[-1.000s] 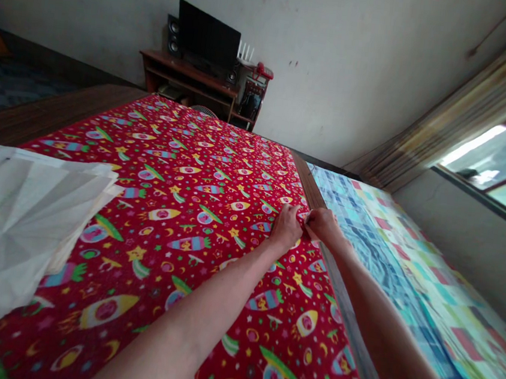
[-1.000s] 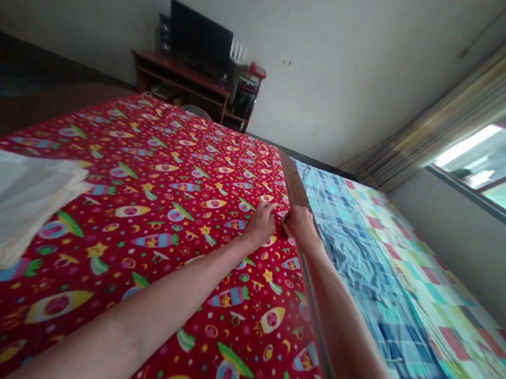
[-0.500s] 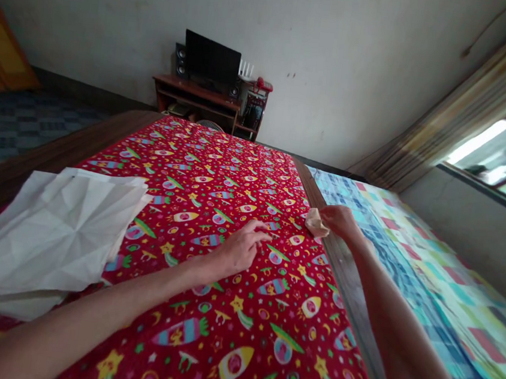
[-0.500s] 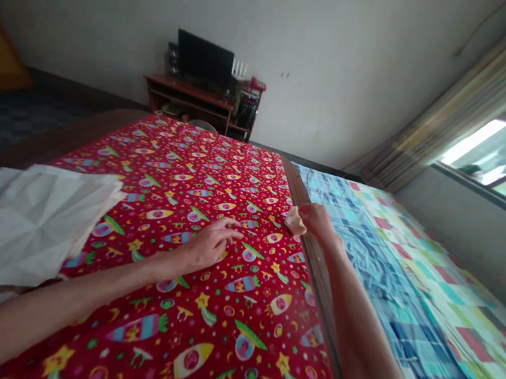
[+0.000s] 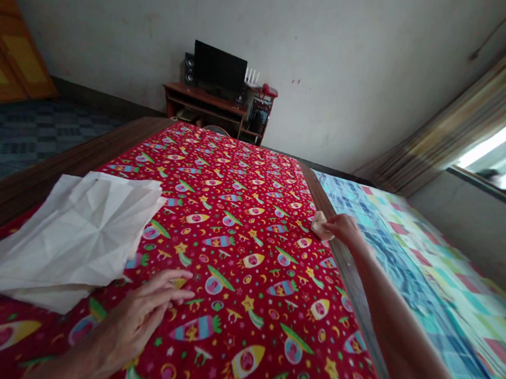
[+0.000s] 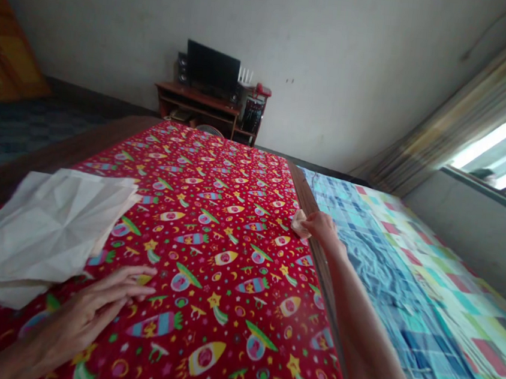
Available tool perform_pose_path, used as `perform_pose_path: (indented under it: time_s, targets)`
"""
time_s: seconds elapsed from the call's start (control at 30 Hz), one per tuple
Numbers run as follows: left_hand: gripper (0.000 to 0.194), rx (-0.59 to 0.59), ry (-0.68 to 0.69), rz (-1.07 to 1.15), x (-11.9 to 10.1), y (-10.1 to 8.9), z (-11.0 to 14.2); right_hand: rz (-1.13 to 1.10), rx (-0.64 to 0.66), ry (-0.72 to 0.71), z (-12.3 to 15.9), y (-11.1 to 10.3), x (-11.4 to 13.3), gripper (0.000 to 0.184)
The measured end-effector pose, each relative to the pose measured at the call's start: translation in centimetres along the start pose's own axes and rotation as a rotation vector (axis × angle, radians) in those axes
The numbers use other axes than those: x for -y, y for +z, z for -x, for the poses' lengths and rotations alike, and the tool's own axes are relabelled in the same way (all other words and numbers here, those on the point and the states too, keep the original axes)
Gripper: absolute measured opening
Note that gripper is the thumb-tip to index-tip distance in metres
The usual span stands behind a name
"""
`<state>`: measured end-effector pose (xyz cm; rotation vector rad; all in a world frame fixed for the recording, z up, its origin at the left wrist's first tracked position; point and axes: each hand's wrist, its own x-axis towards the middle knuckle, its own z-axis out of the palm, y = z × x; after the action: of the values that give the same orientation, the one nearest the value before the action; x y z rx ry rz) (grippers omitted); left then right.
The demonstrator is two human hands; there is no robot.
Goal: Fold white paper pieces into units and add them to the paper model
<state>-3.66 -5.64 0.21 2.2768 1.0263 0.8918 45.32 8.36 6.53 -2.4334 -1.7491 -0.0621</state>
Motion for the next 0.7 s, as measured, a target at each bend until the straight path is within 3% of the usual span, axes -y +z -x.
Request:
perform_pose_path:
  time_s: [0.33, 0.7]
  targets:
    - [0.036, -0.022, -0.095, 0.038, -0.8, 0.8, -0.3, 0.293, 0.192, 0.004, -0.2, -0.2, 0.9, 0.041]
    - [0.037, -0.034, -0.035, -0.028, -0.4, 1.0, -0.3, 0.340, 0.229, -0.053, -0.1, -0.3, 1.3, 0.048]
